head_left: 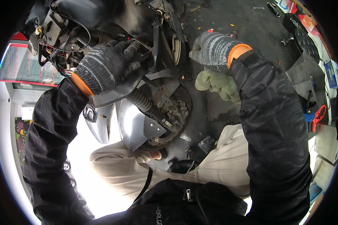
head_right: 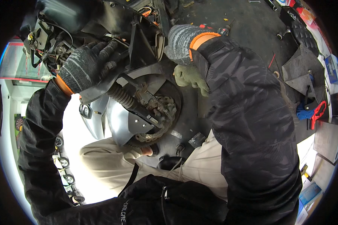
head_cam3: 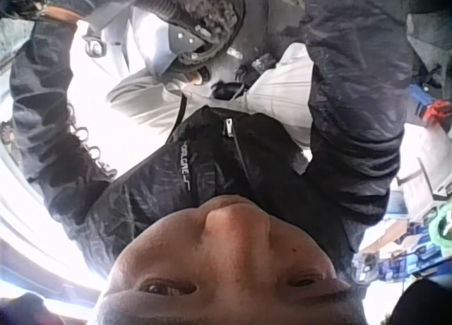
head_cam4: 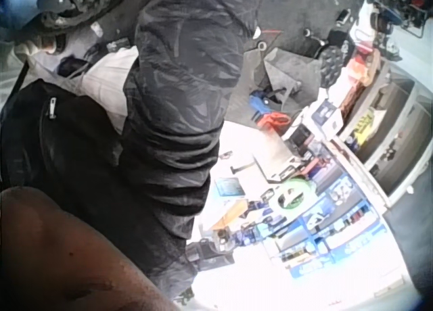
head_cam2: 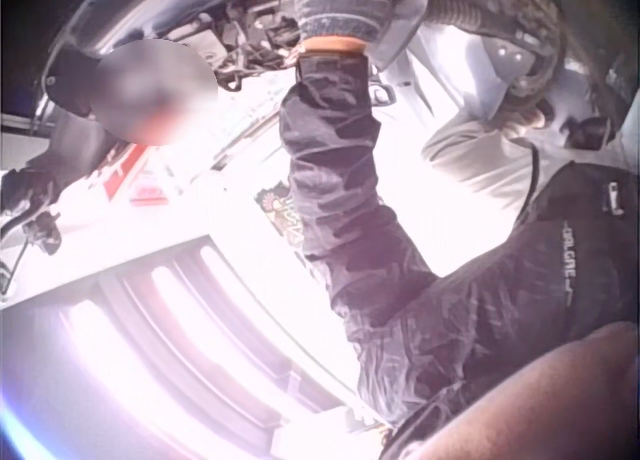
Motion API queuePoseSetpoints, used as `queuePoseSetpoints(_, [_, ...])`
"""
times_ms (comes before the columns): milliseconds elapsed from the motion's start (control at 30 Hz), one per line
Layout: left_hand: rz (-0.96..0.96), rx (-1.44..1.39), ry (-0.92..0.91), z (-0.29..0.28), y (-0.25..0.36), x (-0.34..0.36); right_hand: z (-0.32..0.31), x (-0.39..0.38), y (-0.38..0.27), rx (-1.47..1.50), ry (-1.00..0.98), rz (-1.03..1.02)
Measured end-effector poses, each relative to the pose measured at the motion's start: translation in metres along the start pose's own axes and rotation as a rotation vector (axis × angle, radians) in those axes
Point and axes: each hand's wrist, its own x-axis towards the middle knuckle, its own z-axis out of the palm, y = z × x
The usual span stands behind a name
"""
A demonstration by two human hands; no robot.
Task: The person works on the exposed rear section of a scooter, wiping the frame and components with a cloth, then using a screwdriver to tighten fasteners and adjust parts within the wiring harness area. The person repeatedly wipes and adjusts components around the seat and rear bodywork.
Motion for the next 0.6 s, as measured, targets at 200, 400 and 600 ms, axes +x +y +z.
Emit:
queuePoseSetpoints(200, [-0.173,-0.091,-0.233,-0.018,0.002,0.004,0.000,-0.005,-0.014,-0.099,0.148,-0.073])
queuePoseSetpoints(400, [-0.297,-0.229,-0.040,-0.004,0.006,-0.016,0.005,-0.006,-0.078,0.190,0.445,-0.129])
queuePoseSetpoints(600, [-0.145,-0.220,0.536,0.034,0.011,-0.026,-0.005,0.016,-0.121,-0.137,0.600,-0.236])
